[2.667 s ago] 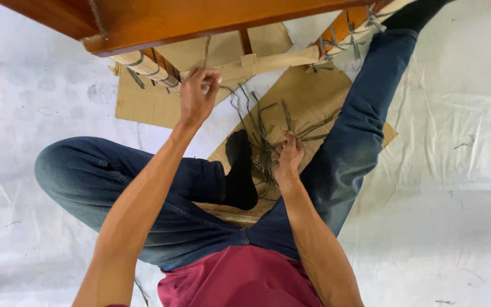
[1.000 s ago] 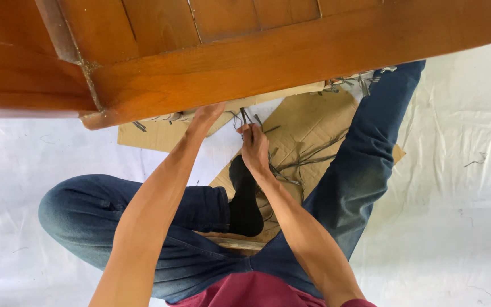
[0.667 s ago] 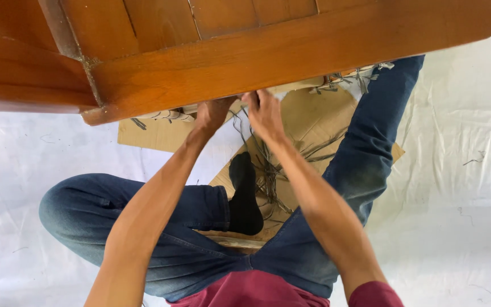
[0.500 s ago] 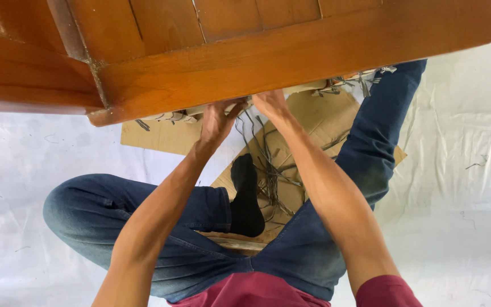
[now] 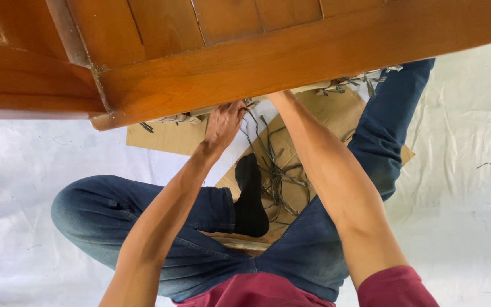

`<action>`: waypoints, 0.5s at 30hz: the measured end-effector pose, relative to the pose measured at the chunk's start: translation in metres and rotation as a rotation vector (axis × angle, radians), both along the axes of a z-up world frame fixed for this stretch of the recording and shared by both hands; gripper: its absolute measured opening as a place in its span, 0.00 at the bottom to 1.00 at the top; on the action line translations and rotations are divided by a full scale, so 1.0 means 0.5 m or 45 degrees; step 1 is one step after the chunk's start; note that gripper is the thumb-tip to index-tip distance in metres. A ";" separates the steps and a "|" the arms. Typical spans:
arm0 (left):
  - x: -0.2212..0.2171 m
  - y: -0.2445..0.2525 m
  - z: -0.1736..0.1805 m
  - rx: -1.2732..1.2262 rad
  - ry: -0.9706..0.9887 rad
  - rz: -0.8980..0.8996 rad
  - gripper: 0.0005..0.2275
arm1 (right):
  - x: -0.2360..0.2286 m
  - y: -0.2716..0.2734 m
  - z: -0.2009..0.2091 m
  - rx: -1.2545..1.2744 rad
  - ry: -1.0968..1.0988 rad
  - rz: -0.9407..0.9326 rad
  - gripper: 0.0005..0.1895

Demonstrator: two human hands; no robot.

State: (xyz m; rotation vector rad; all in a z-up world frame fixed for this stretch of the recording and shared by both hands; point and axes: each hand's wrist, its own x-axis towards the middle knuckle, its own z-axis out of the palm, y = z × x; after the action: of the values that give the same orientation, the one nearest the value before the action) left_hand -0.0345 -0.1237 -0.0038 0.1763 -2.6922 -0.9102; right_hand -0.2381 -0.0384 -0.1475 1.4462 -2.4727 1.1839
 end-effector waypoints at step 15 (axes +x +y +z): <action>-0.034 0.000 -0.088 0.059 -0.069 0.267 0.06 | 0.324 0.120 0.164 -0.548 -1.822 -0.761 0.17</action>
State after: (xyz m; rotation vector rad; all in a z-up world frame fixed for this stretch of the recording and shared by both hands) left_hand -0.0515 -0.1236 -0.0479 0.4899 -2.6397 -0.9154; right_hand -0.0760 0.0215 -0.0656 -0.5479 -2.4382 2.8099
